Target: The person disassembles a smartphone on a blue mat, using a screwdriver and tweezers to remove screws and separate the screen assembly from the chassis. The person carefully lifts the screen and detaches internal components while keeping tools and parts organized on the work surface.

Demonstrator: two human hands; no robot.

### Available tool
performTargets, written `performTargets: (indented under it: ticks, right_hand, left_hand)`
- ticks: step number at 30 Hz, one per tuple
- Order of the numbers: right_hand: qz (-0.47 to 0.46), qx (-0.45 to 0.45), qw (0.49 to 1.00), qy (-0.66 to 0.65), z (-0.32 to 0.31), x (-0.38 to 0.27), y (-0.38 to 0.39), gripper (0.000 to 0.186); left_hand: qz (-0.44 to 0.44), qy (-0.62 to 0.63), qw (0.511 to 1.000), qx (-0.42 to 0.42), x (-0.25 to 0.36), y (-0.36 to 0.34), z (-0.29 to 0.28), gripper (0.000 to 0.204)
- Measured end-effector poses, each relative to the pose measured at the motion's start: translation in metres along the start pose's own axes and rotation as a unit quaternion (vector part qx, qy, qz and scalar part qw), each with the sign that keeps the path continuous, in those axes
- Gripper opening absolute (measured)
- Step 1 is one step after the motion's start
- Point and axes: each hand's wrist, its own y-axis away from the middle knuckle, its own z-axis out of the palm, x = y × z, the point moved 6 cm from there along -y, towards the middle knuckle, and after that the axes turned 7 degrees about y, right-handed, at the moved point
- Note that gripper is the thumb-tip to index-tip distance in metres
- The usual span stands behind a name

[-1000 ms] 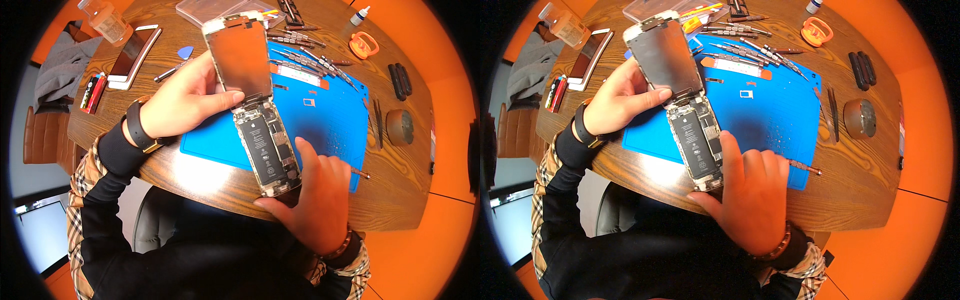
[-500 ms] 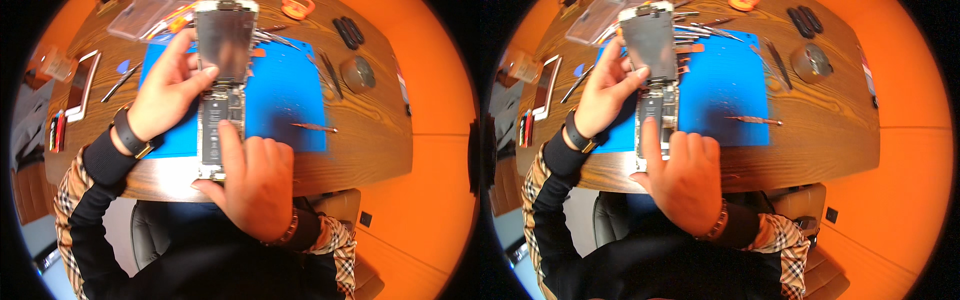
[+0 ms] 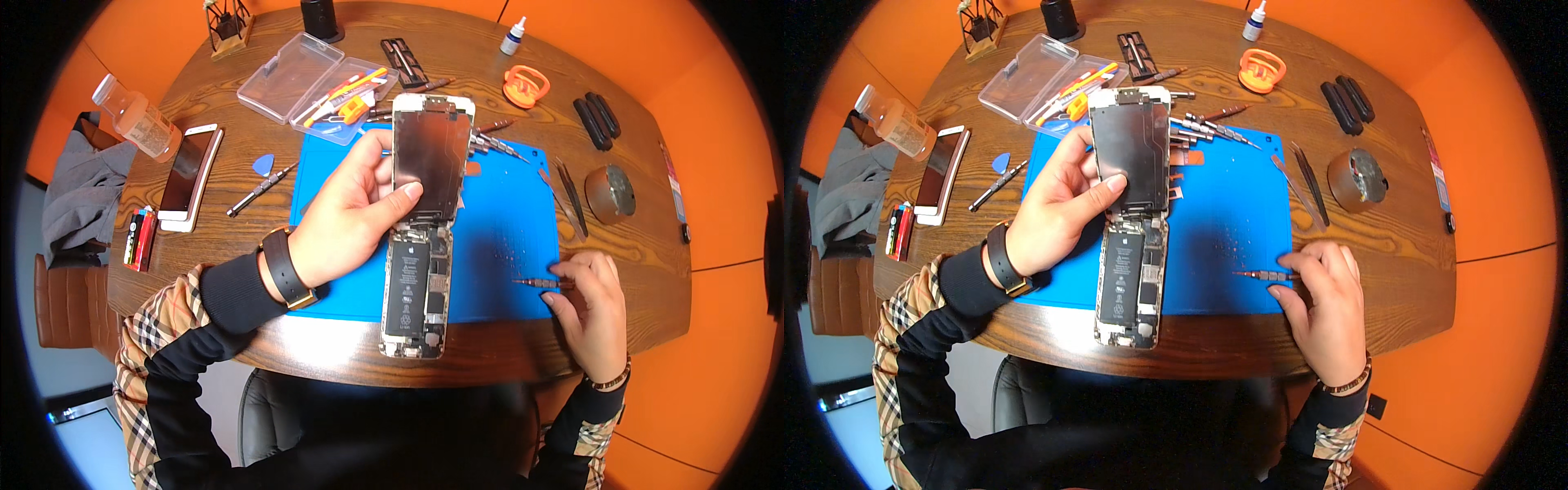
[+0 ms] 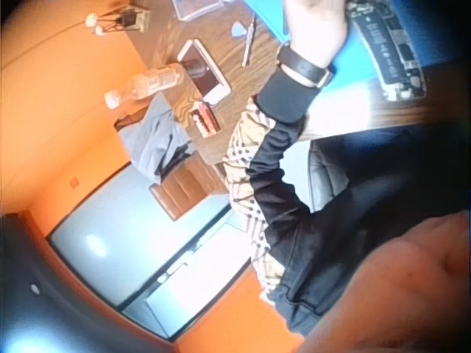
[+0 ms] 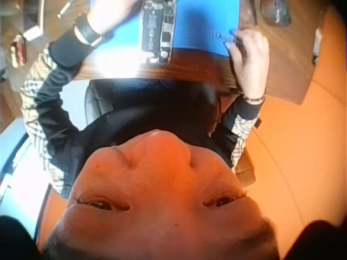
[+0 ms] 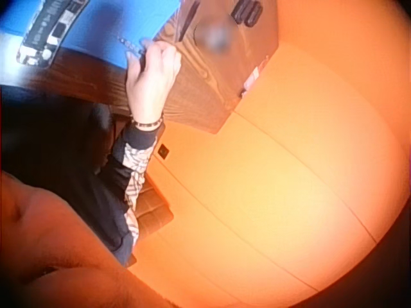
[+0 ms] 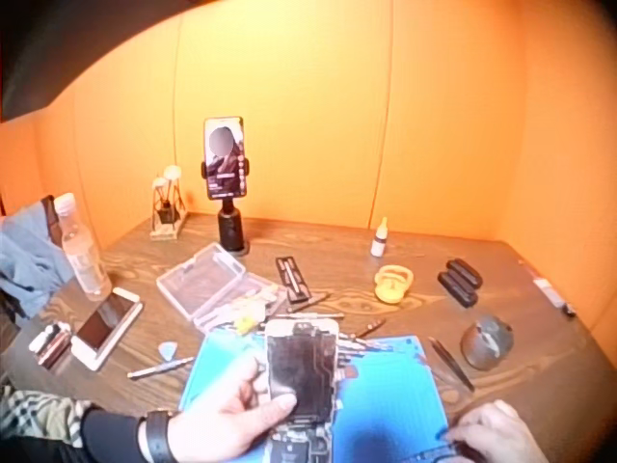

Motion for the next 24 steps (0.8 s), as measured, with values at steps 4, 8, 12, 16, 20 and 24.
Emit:
performTargets:
  ticks: [4, 8, 12, 16, 20, 24]
  right_hand:
    - [-0.010, -0.022, 1.000, 0.004, 0.005, 0.007, -0.004, 0.025]
    - [-0.014, -0.037, 0.999, 0.009, 0.008, 0.011, -0.007, 0.020]
    - [0.016, 0.045, 0.997, -0.066, -0.005, 0.016, -0.007, 0.013]
    - [0.051, 0.149, 0.967, -0.198, -0.023, 0.015, -0.013, 0.016]
    - [0.064, 0.277, 0.936, -0.208, -0.041, 0.002, -0.033, 0.025]
    - [-0.051, 0.260, 0.933, -0.242, -0.052, -0.021, -0.075, 0.024]
  left_hand:
    - [0.021, 0.005, 1.000, 0.021, 0.007, -0.003, 0.006, 0.035]
    - [0.012, 0.010, 1.000, 0.024, 0.014, -0.004, 0.010, 0.035]
    - [0.049, -0.001, 0.998, 0.026, 0.020, -0.005, 0.016, 0.037]
    - [0.073, -0.003, 0.996, 0.059, 0.021, -0.011, 0.016, 0.032]
    - [0.076, -0.013, 0.995, 0.069, 0.021, -0.017, 0.012, 0.033]
    - [0.080, 0.007, 0.994, 0.075, 0.020, -0.015, 0.010, 0.035]
